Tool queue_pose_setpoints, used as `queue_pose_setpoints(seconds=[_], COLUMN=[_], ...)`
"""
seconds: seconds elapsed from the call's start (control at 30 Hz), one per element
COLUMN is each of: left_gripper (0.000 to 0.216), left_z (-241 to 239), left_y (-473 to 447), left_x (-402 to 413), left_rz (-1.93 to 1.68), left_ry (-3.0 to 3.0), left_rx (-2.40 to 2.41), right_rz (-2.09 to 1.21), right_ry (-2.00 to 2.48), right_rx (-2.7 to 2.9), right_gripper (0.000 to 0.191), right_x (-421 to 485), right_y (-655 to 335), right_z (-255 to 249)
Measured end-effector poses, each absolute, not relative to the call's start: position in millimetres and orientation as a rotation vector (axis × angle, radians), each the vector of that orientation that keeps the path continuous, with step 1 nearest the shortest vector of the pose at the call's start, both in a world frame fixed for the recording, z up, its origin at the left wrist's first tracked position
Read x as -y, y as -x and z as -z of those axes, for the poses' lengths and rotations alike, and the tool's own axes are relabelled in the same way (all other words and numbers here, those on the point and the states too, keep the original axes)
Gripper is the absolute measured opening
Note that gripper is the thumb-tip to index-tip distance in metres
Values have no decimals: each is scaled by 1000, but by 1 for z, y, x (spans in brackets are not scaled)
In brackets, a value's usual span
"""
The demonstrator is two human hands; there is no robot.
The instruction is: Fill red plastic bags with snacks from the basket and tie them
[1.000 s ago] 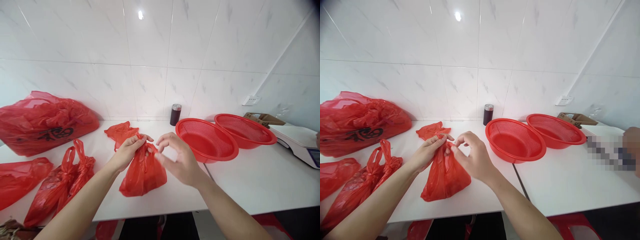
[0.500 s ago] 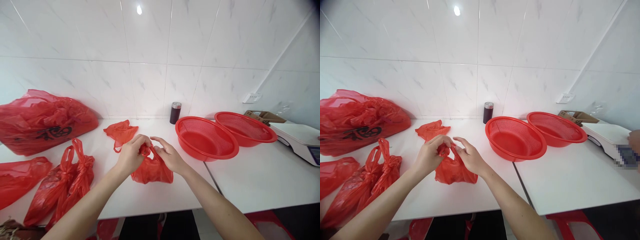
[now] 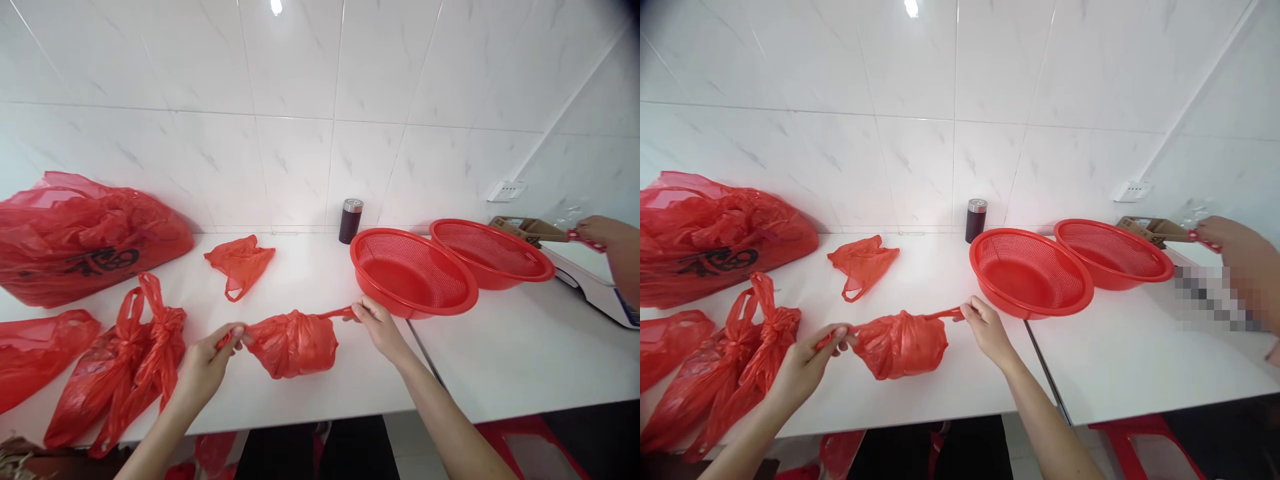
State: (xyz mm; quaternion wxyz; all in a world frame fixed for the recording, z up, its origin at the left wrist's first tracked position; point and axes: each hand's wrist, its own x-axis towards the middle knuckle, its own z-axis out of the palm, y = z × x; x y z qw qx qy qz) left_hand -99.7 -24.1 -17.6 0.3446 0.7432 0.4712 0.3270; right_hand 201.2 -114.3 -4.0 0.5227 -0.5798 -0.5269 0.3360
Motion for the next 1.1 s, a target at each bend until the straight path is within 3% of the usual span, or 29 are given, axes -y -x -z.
queue_pose_setpoints(seconds=[0.27, 0.4, 0.57, 0.77, 1.1], left_gripper=[38, 34, 22, 32, 32], left_z=[37, 44, 56, 68, 89], left_y=[56, 26, 24, 31, 33], left_x=[35, 20, -3, -23, -32], left_rz=[-1063, -880, -754, -606, -573], left_ry=[-1872, -2021, -2103, -2227, -2452], left_rx=[-1307, -1340, -1430, -1549, -1615], right_rz=[-612, -436, -596, -588, -270], right_ry=[1642, 1794, 1707, 1717, 1791], right_rx=[1349, 1502, 1344, 1331, 1405], right_gripper=[32, 25, 26, 30, 28], right_x=[100, 92, 87, 78, 75], right_y=[-165, -144, -160, -190, -179], right_z=[29, 47, 59, 70, 100])
